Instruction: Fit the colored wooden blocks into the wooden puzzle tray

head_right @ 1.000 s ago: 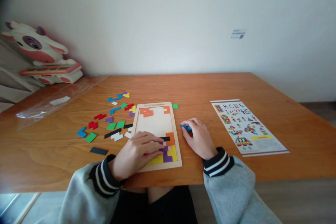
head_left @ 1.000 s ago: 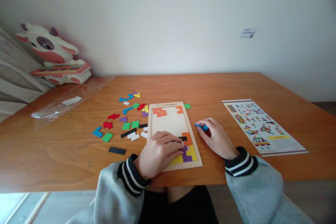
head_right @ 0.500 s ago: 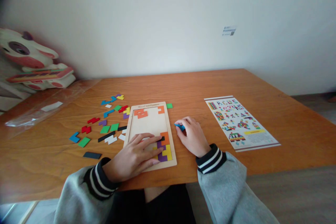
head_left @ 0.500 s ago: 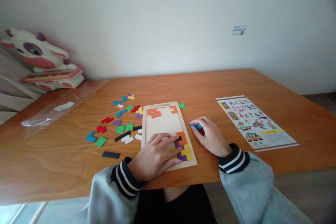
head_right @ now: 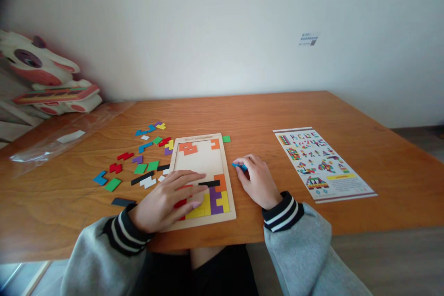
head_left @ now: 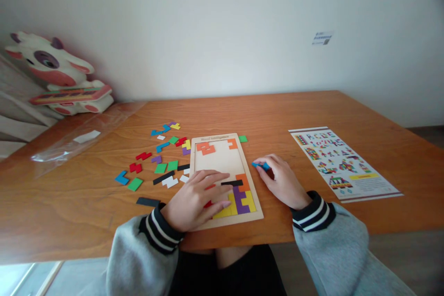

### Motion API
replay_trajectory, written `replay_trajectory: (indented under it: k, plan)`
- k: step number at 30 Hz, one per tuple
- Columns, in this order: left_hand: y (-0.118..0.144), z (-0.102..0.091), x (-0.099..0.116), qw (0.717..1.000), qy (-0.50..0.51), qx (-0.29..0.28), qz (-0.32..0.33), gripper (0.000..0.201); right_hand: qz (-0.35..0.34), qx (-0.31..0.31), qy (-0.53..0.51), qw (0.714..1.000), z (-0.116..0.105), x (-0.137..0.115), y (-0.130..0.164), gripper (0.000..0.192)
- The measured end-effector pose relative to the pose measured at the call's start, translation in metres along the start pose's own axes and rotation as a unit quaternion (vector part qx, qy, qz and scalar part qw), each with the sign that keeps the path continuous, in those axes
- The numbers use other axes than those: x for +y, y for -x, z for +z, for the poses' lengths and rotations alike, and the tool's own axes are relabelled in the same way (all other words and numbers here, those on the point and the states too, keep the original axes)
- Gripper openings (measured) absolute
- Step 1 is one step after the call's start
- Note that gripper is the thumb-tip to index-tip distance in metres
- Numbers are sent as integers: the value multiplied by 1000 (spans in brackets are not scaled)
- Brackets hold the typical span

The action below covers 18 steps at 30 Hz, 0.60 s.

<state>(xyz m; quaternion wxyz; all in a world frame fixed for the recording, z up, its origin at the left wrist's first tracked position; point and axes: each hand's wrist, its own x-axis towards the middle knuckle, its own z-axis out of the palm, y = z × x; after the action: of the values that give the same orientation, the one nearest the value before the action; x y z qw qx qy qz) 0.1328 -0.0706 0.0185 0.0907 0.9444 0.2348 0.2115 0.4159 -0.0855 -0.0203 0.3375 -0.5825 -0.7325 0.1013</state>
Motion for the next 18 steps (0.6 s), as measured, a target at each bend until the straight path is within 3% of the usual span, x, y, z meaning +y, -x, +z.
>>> replay_trajectory:
  k: [3, 8, 12, 18]
  plan:
    - [4, -20, -21, 999, -21, 19, -38, 26, 25, 15, -65, 997, 0, 0, -1, 16]
    - [7, -44, -70, 992, -60, 64, -89, 24, 65, 20, -127, 990, -4, -8, -17, 33]
    - [10, -42, -99, 979, -93, 123, -137, 28, 52, 12, -158, 986, -1, -20, -42, 39]
    - [26, -28, -114, 958, -98, 175, -205, 28, 24, -19, -191, 981, 16, -30, -71, 35]
